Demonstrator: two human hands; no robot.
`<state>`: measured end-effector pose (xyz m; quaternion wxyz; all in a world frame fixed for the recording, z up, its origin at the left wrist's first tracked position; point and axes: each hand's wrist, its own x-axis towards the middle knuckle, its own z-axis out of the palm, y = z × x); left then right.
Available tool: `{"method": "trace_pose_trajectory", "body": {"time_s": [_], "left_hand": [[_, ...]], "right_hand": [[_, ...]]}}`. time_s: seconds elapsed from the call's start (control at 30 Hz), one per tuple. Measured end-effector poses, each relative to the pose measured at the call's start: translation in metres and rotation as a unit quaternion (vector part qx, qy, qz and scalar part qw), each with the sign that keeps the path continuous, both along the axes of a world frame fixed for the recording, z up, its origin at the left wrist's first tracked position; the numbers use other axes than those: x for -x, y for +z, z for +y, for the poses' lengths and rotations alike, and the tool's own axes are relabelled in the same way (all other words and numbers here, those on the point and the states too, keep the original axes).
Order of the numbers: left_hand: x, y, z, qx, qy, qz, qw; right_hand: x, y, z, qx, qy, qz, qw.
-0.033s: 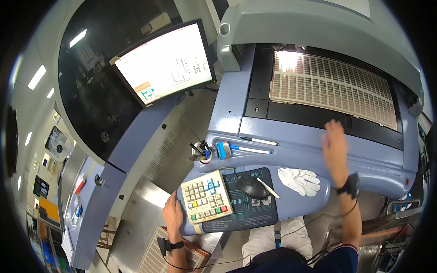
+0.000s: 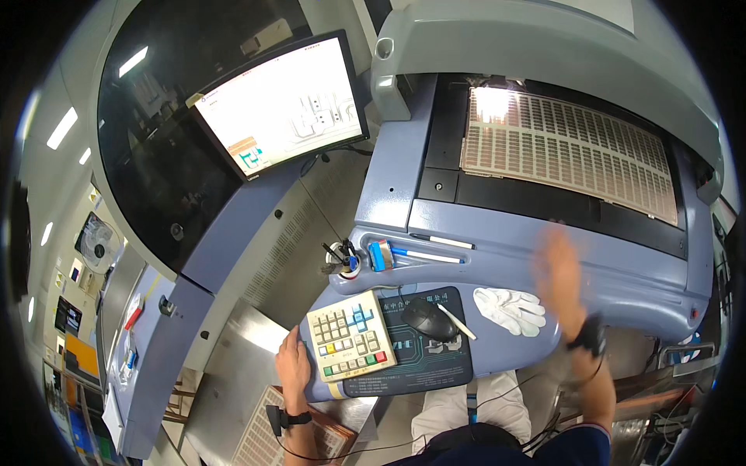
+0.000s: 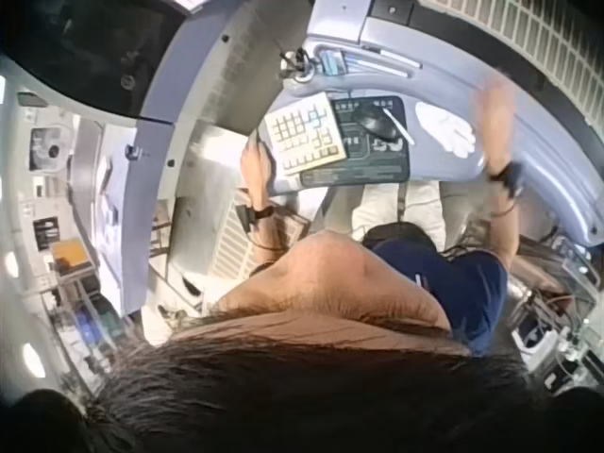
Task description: Operating an automated electronic component assembly or bonding machine using a stylus and control panel.
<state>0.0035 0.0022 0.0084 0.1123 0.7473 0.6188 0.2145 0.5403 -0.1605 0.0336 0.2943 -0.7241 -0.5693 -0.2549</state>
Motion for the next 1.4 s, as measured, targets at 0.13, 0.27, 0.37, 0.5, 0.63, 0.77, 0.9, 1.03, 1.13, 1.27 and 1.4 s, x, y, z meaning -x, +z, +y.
{"method": "trace_pose_trajectory", "body": {"time_s": [0.13, 0.27, 0.37, 0.5, 0.63, 0.77, 0.9, 1.03, 1.13, 1.27, 1.4], "left_hand": [[0.004, 0.000, 0.001, -0.016, -0.001, 0.014, 1.000], [-0.005, -0.001, 0.009, -0.021, -0.017, 0.006, 1.000], [0.001, -0.011, 0.014, -0.037, -0.018, -0.005, 0.999], [0.004, -0.012, 0.013, -0.028, -0.009, -0.009, 1.000], [-0.002, -0.012, 0.018, -0.032, -0.015, -0.026, 0.999], [-0.002, -0.010, 0.017, -0.021, -0.019, -0.017, 0.999], [0.009, -0.018, 0.018, -0.031, -0.035, -0.021, 0.999], [0.008, -0.011, 0.013, -0.020, -0.027, -0.021, 0.999], [0.001, -0.004, 0.011, -0.009, -0.012, -0.017, 1.000], [-0.008, -0.001, 0.013, 0.004, -0.002, 0.008, 1.000], [-0.008, -0.004, 0.015, 0.014, 0.002, 0.010, 1.000]], "right_hand": [[0.144, 0.011, -0.028, 0.101, 0.182, 0.080, 0.975], [0.139, -0.002, -0.030, 0.075, 0.131, 0.142, 0.978], [0.132, 0.023, -0.019, 0.045, 0.126, 0.199, 0.971], [0.124, 0.071, 0.015, 0.118, 0.159, 0.403, 0.893], [0.109, 0.044, 0.050, 0.202, 0.200, 0.369, 0.885], [0.092, 0.053, 0.051, 0.208, 0.246, 0.448, 0.834], [0.067, 0.090, 0.048, 0.129, 0.326, 0.684, 0.640], [0.044, 0.107, 0.065, 0.101, 0.347, 0.662, 0.656], [0.001, 0.112, 0.111, -0.025, 0.291, 0.641, 0.709], [-0.081, 0.132, 0.194, -0.187, 0.190, 0.597, 0.757], [-0.155, 0.130, 0.266, -0.286, 0.015, 0.456, 0.843]]}}
